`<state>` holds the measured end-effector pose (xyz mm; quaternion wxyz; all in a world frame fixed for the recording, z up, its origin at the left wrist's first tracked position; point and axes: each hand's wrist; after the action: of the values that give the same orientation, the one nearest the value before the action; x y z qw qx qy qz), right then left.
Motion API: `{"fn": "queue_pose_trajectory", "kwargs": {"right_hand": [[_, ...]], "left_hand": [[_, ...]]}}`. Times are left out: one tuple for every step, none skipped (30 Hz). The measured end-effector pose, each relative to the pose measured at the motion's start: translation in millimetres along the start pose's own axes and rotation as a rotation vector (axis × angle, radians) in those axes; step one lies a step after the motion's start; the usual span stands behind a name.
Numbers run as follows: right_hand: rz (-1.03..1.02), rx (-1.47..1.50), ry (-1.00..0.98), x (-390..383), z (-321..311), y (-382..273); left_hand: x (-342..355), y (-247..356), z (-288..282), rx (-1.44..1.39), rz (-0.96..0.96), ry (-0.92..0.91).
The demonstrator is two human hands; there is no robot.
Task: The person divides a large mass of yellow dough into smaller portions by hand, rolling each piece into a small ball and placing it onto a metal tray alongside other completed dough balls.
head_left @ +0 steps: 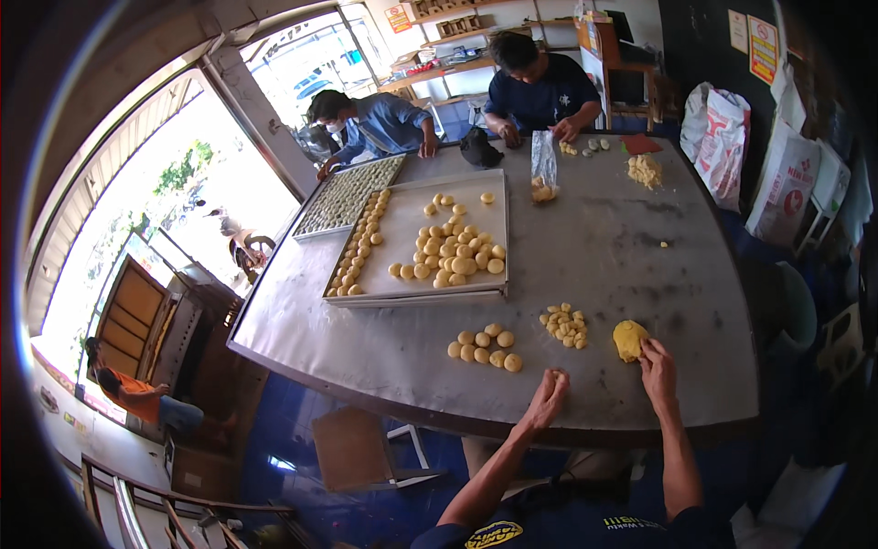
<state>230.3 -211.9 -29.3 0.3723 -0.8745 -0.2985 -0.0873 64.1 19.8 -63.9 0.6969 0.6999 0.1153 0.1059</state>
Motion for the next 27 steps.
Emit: {"fn": "queue_pose_trajectory", "kwargs": {"right_hand": [[0.018, -0.003, -0.005, -4.5, -1.1, 2.4], [0.026, -0.004, -0.003, -6.2, -4.7, -5.6], [0.002, -0.099, 0.038, -10.1, -5.9, -16.2], [-0.026, -0.188, 0.071, -14.5, -7.1, -24.6], [-0.022, -0.183, 0.066, -13.7, -5.3, -22.1], [0.029, -0.087, 0.055, -7.2, -1.5, -16.8], [0.098, 0.000, 0.043, -6.9, 0.2, -7.4], [0.079, -0.046, 0.097, -7.2, 3.0, 7.2], [0.108, 0.000, 0.104, -4.2, 5.8, 11.6], [0.133, 0.051, 0.109, 1.4, 8.3, 7.7], [0.075, -0.045, 0.135, 6.2, 8.9, -1.4], [0.072, -0.138, 0.173, 5.3, 6.4, 3.1], [0.037, -0.045, 0.194, 6.4, 2.3, 16.6], [0.146, 0.110, 0.102, 6.6, -1.6, 21.3], [0.178, 0.140, 0.055, 7.2, 4.6, 22.9], [0.194, 0.171, 0.042, 8.1, 8.0, 25.7], [0.231, 0.164, 0.038, 6.9, 9.7, 27.8], [0.281, 0.191, 0.035, 6.2, 10.5, 29.7], [0.324, 0.217, 0.036, 5.1, 10.2, 30.8], [0.342, 0.207, 0.041, 6.2, 7.9, 29.5], [0.385, 0.229, 0.051, 5.9, 5.6, 28.3], [0.420, 0.257, 0.063, 7.5, 4.0, 26.6], [0.428, 0.252, 0.067, 6.8, 2.5, 25.1], [0.377, 0.195, 0.095, 5.7, -0.2, 24.5], [0.318, 0.141, 0.120, 8.0, -2.0, 20.3], [0.239, 0.130, 0.161, 11.4, -1.6, 9.9], [0.225, 0.134, 0.154, 14.0, -2.3, 2.4]], "left_hand": [[-2.3, 0.6, 2.1, 0.002, -0.010, -0.011], [-4.0, 3.9, 5.0, 0.158, 0.104, 0.036], [-4.2, 7.6, 6.1, 0.313, 0.219, 0.083], [-6.2, 5.5, 2.8, 0.316, 0.212, 0.084], [-6.4, 3.8, -2.0, 0.326, 0.188, 0.003], [-6.8, 2.3, -5.6, 0.336, 0.164, -0.079], [-7.1, 5.9, -1.2, 0.333, 0.147, -0.097], [-2.3, 13.0, 7.4, 0.594, 0.272, -0.059], [-0.7, 16.8, 12.3, 0.854, 0.395, -0.019], [1.1, 11.2, 6.5, 0.879, 0.428, -0.001], [3.9, 5.0, -1.2, 0.904, 0.465, 0.014], [6.2, 12.4, 3.2, 0.808, 0.397, 0.045], [8.3, 21.0, 6.6, 0.718, 0.324, 0.068], [9.4, 20.3, 1.4, 0.721, 0.305, 0.074], [7.0, 17.4, -6.4, 0.736, 0.283, 0.100], [6.5, 16.7, -6.3, 0.733, 0.262, 0.067], [5.6, 17.3, -2.8, 0.744, 0.246, 0.163], [5.0, 17.8, 0.0, 0.755, 0.232, 0.261], [4.9, 18.4, -0.8, 0.751, 0.219, 0.234], [6.9, 21.3, -4.4, 0.928, 0.335, 0.192], [9.9, 23.5, -7.2, 1.100, 0.455, 0.149], [18.8, 27.7, -9.5, 0.788, 0.256, 0.139], [32.3, 36.9, -10.8, 0.785, 0.255, 0.129], [49.2, 45.8, -10.4, 0.876, 0.106, 0.148], [62.6, 52.7, -8.7, 0.967, -0.044, 0.174], [69.3, 46.1, -6.2, 0.965, -0.046, 0.188], [74.6, 37.5, 1.0, 1.135, 0.096, 0.298]]}}
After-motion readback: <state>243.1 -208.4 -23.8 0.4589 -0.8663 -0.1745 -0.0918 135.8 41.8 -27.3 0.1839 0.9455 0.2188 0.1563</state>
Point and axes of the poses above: each hand's wrist, its own x-axis towards the middle knuckle, its own z-axis out of the palm, y = z × x, and after that the axes turned 3 degrees about -z, right-handed
